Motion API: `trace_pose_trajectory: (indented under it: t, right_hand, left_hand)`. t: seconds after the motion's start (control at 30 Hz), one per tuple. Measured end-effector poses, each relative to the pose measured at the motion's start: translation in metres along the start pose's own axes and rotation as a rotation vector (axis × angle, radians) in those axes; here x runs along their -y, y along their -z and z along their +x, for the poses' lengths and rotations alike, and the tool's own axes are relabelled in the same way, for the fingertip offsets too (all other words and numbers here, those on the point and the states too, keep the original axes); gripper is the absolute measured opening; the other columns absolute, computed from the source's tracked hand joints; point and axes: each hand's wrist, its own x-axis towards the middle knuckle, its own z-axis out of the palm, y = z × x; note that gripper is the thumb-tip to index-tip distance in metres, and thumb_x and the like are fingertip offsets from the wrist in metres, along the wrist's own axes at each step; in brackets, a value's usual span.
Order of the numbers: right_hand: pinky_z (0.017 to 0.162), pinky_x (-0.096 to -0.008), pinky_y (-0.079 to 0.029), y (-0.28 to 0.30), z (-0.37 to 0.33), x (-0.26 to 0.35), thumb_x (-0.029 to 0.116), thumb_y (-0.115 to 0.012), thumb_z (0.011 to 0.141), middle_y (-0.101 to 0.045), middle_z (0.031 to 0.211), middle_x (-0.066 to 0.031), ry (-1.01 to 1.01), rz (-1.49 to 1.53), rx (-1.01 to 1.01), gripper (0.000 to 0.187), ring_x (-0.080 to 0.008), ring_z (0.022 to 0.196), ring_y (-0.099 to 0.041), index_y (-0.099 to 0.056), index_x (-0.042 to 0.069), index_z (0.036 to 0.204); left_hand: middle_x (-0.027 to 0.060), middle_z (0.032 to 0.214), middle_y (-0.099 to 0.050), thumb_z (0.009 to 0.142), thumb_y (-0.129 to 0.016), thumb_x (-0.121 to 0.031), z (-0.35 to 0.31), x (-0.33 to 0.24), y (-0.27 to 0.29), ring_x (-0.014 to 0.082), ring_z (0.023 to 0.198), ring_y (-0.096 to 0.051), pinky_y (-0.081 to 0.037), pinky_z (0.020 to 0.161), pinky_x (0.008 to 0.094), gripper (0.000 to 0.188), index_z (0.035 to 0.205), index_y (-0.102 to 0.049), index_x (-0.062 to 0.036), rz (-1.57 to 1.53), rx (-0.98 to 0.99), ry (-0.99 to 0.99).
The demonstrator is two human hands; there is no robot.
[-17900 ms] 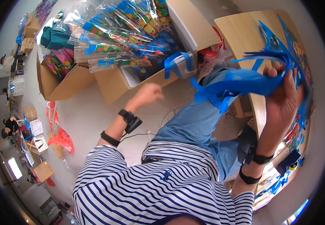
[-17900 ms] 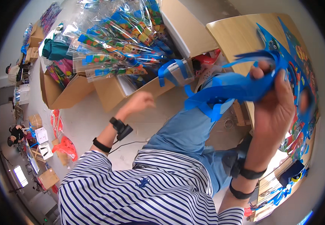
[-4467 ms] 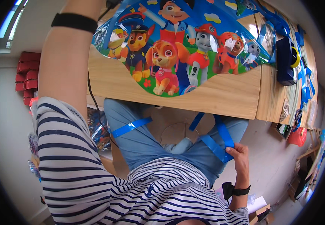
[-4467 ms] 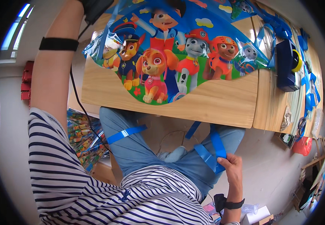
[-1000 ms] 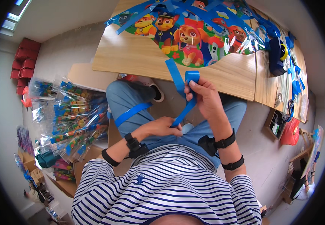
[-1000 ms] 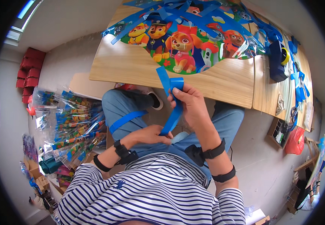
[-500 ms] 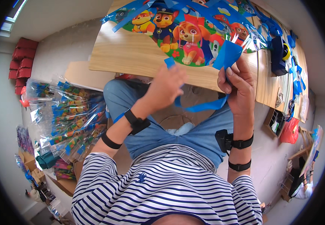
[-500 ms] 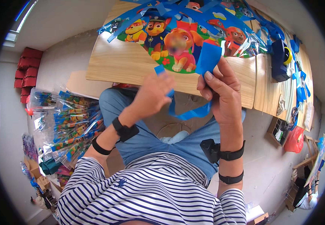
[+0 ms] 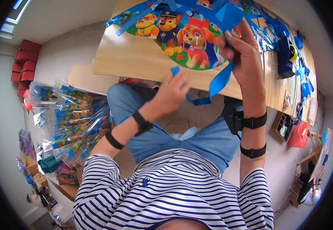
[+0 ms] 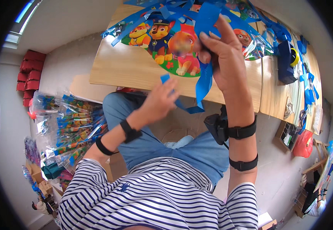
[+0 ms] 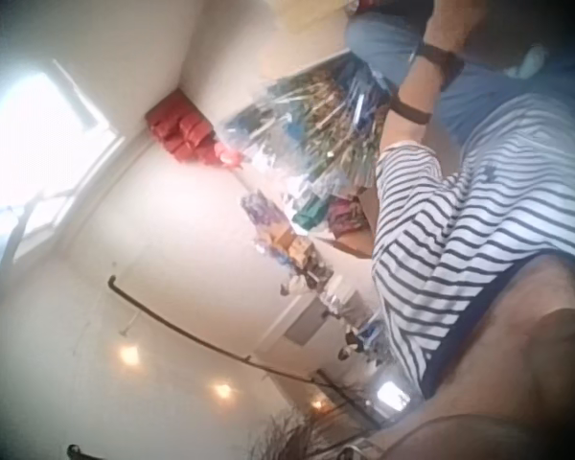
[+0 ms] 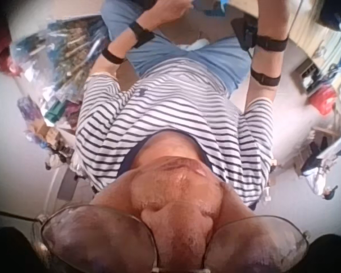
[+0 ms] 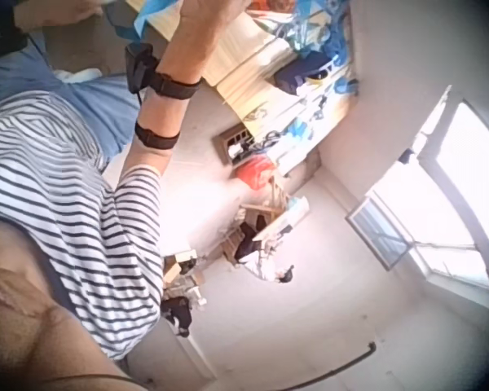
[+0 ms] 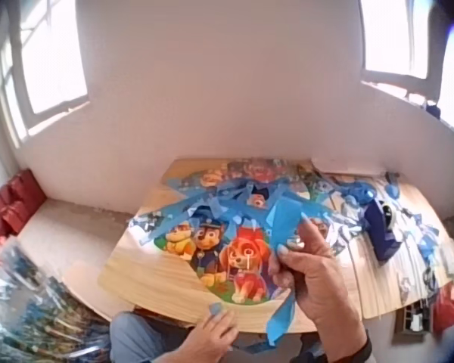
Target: Attaching blue ribbons and decorative elements to Paw Patrol themed kites using tape.
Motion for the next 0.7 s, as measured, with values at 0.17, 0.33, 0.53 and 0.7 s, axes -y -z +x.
trace_pose_trajectory:
  t: [0.17,0.33,0.53,0.7]
  right_hand:
    - [0.054,-0.0250,-0.047,-0.004,0.022,0.019,-0.005,-0.054,0.092,-0.066,0.078,-0.0124,0.017,0.134,0.031,0.033,-0.0153,0.059,-0.056,-0.062,0.010,0.121]
    - [0.050,-0.0254,-0.046,-0.029,0.045,0.012,-0.002,-0.055,0.093,-0.064,0.077,-0.0109,0.111,0.120,0.138,0.033,-0.0118,0.053,-0.052,-0.061,0.010,0.122]
    - [0.049,-0.0240,-0.043,0.033,0.005,-0.115,0.002,-0.062,0.088,-0.065,0.076,-0.0086,-0.475,-0.115,-0.222,0.020,-0.0106,0.056,-0.055,-0.060,-0.004,0.108]
    - [0.050,-0.0226,-0.044,0.018,-0.063,-0.138,0.003,-0.063,0.088,-0.064,0.074,-0.0093,-0.531,-0.105,-0.376,0.013,-0.0115,0.058,-0.057,-0.060,-0.004,0.099]
  left_hand:
    - [0.0141,0.110,-0.065,0.075,-0.070,-0.015,-0.051,-0.038,0.013,0.0310,0.106,-0.061,-0.047,0.094,0.0412,0.038,0.111,-0.062,-0.0043,-0.440,0.648,0.118]
    - [0.0189,0.124,-0.062,0.084,-0.062,-0.011,0.012,0.026,0.013,0.0356,0.118,-0.056,-0.046,0.096,0.0407,0.037,0.119,-0.060,-0.0001,-0.251,-0.081,0.228]
    - [0.0124,0.142,-0.047,0.082,-0.068,-0.019,0.029,0.035,-0.035,0.0308,0.134,-0.040,-0.030,0.107,0.0545,0.048,0.126,-0.056,-0.0042,-0.132,-0.001,0.337]
    - [0.0116,0.140,-0.049,0.083,-0.066,-0.015,0.012,0.009,-0.023,0.0299,0.134,-0.041,-0.028,0.108,0.0527,0.045,0.125,-0.056,-0.0034,-0.157,-0.012,0.415]
